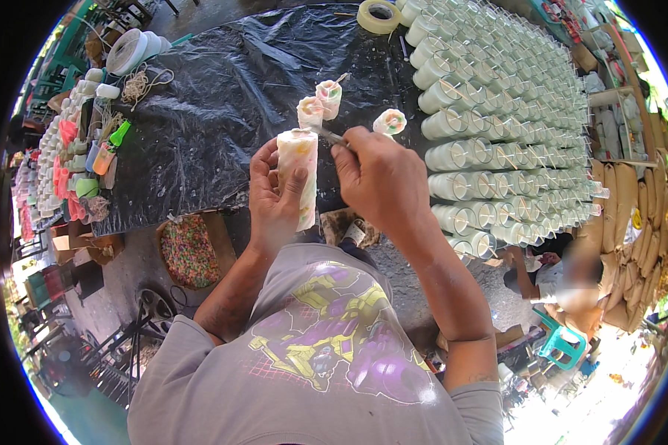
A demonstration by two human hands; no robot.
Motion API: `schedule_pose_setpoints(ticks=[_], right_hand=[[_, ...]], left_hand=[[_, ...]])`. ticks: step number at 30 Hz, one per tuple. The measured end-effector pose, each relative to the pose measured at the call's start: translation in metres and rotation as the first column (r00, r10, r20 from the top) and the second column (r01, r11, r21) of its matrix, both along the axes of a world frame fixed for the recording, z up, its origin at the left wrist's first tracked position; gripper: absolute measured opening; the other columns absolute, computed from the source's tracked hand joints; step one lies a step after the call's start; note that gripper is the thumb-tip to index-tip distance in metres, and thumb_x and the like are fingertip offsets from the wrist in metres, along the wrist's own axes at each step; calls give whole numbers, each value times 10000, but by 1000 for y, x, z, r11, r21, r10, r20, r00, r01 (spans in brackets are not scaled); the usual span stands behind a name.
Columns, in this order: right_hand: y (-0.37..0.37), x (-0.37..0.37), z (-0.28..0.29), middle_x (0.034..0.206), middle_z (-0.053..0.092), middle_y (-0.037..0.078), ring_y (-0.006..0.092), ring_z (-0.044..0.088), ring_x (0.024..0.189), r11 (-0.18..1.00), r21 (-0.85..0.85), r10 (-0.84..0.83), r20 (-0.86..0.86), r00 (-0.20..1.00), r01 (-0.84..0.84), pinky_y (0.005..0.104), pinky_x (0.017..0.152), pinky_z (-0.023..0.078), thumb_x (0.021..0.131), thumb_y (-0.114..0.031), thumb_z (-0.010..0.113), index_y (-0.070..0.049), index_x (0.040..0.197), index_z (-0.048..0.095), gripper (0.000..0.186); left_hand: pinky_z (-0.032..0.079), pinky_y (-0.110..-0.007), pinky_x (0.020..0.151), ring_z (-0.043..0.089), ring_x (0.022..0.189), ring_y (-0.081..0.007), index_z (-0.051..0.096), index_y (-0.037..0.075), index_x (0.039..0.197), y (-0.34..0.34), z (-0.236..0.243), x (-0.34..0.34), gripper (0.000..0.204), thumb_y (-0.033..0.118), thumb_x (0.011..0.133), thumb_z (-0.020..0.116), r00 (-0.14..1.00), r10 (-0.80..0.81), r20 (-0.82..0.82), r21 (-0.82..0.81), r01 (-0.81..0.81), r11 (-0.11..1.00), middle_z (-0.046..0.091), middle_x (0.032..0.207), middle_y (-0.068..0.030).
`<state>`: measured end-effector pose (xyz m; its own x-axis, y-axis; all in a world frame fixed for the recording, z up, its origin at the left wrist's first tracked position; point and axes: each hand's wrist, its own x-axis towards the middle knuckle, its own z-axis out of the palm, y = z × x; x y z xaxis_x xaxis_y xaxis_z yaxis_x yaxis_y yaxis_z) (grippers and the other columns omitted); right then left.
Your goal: The person trims the wicks of several spiral-patterned candles using a small blade. They hold each candle, cut the wick, and place the finished candle on a table alongside others.
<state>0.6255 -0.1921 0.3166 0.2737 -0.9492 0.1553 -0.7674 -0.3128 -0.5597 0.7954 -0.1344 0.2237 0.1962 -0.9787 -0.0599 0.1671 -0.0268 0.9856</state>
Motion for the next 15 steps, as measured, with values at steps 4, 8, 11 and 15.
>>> schedule_pose_setpoints(ticks=[4, 8, 11, 15], right_hand=[[12, 11, -3, 836, 745, 165, 399, 740, 740, 991, 42, 129, -56, 990, -127, 502, 642, 580, 1002, -244, 714, -72, 948, 684, 183], [5, 3, -9, 828, 739, 162, 405, 737, 733, 999, -19, -39, -51, 998, 38, 516, 642, 574, 1003, -255, 707, -67, 938, 674, 201], [5, -1, -2, 820, 733, 159, 415, 732, 737, 1000, -4, -6, -16, 1000, 6, 522, 644, 570, 1003, -248, 703, -73, 944, 680, 187], [10, 5, 2, 811, 725, 155, 410, 731, 746, 998, 17, 65, -81, 995, -64, 527, 657, 569, 1008, -249, 696, -69, 936, 677, 195]], left_hand=[[582, -268, 853, 609, 1060, -124, 433, 13, 1544, -1, -8, -3, 639, 218, 1043, 772, 995, 37, 92, -28, -34, 999, 552, 1309, -90], [569, -271, 865, 600, 1042, -133, 439, 5, 1550, -1, -2, -4, 671, 215, 1023, 797, 988, 50, 144, -23, -47, 999, 529, 1309, -94], [564, -271, 870, 593, 1031, -137, 437, 0, 1556, 0, -4, -4, 691, 208, 1012, 809, 979, 55, 199, -15, -53, 998, 511, 1313, -99], [566, -281, 865, 584, 1034, -143, 447, 0, 1556, 0, -9, -5, 691, 194, 1004, 815, 974, 75, 213, -71, -61, 996, 504, 1321, -103]])
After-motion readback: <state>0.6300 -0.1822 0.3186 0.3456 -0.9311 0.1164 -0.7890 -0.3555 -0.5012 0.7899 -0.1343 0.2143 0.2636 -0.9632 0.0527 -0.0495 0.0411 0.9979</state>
